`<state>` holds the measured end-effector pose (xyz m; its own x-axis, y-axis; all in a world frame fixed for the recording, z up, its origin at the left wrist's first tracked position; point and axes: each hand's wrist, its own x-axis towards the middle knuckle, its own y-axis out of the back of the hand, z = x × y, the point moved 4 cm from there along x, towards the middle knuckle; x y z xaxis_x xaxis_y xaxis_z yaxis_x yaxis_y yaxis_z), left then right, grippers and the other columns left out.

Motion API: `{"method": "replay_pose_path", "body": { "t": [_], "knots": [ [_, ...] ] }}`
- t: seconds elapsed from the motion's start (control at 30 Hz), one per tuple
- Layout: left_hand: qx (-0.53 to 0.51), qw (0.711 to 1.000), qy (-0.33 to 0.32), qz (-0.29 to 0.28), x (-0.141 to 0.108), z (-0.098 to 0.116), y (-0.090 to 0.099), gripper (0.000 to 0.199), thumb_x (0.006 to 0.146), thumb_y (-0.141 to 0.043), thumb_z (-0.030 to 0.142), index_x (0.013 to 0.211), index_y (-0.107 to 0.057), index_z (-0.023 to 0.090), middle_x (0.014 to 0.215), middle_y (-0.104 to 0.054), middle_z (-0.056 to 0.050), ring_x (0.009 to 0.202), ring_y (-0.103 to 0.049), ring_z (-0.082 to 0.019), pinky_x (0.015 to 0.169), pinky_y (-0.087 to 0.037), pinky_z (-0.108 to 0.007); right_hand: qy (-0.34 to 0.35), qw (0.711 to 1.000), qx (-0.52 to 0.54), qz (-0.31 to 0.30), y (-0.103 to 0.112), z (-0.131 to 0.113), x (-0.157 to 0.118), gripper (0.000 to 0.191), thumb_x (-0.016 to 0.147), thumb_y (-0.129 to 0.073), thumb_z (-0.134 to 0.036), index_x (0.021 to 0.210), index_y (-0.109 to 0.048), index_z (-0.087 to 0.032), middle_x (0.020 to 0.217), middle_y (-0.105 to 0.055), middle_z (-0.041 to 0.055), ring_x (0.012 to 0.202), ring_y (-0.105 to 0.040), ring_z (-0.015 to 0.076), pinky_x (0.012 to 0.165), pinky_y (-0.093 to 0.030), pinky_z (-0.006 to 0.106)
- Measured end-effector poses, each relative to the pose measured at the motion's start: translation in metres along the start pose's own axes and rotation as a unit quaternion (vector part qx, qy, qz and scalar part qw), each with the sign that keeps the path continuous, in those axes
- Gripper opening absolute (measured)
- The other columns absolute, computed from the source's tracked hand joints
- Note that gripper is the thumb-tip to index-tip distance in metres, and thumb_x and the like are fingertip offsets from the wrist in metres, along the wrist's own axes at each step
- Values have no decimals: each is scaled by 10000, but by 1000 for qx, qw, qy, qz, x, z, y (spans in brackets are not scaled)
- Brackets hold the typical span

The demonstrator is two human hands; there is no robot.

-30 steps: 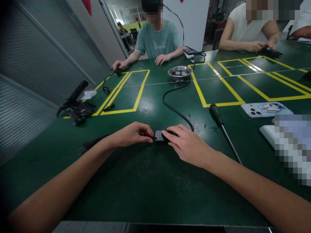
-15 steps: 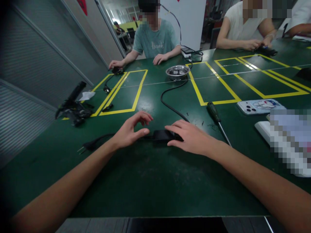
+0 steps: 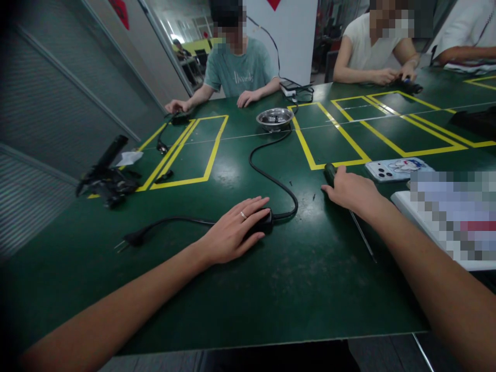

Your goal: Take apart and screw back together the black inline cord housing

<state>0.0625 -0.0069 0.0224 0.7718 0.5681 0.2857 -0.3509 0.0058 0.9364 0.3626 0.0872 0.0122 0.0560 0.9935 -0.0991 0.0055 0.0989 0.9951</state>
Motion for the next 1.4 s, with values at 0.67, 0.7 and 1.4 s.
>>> {"method": "replay_pose_path", "body": {
  "t": [0.67, 0.7, 1.4],
  "knots": [
    [-5, 999, -49, 5, -5, -3, 2, 344, 958, -474, 249, 1296, -494, 185, 1315, -549, -115, 1113, -550, -235, 934, -478, -420, 2, 650, 759, 33, 27, -23, -8, 210, 800, -657, -285, 789, -464, -202, 628, -471, -40, 473, -418, 61, 398, -339, 184],
    [-4, 999, -48, 6, -5, -3, 2, 344, 958, -475, 248, 1295, -497, 185, 1311, -549, -114, 1111, -547, -235, 933, -475, -417, -2, 645, 761, 60, 29, -22, -8, 185, 793, -653, -259, 809, -479, -200, 656, -502, -30, 494, -455, 68, 416, -371, 189],
    [5, 999, -35, 2, -3, -1, 2, 321, 960, -468, 235, 1273, -519, 183, 1293, -552, -101, 1084, -537, -221, 926, -468, -407, -60, 570, 761, 304, 10, -3, 3, 192, 766, -530, -143, 925, -443, -205, 545, -627, -36, 407, -596, 155, 404, -528, 258]
  ]
}}
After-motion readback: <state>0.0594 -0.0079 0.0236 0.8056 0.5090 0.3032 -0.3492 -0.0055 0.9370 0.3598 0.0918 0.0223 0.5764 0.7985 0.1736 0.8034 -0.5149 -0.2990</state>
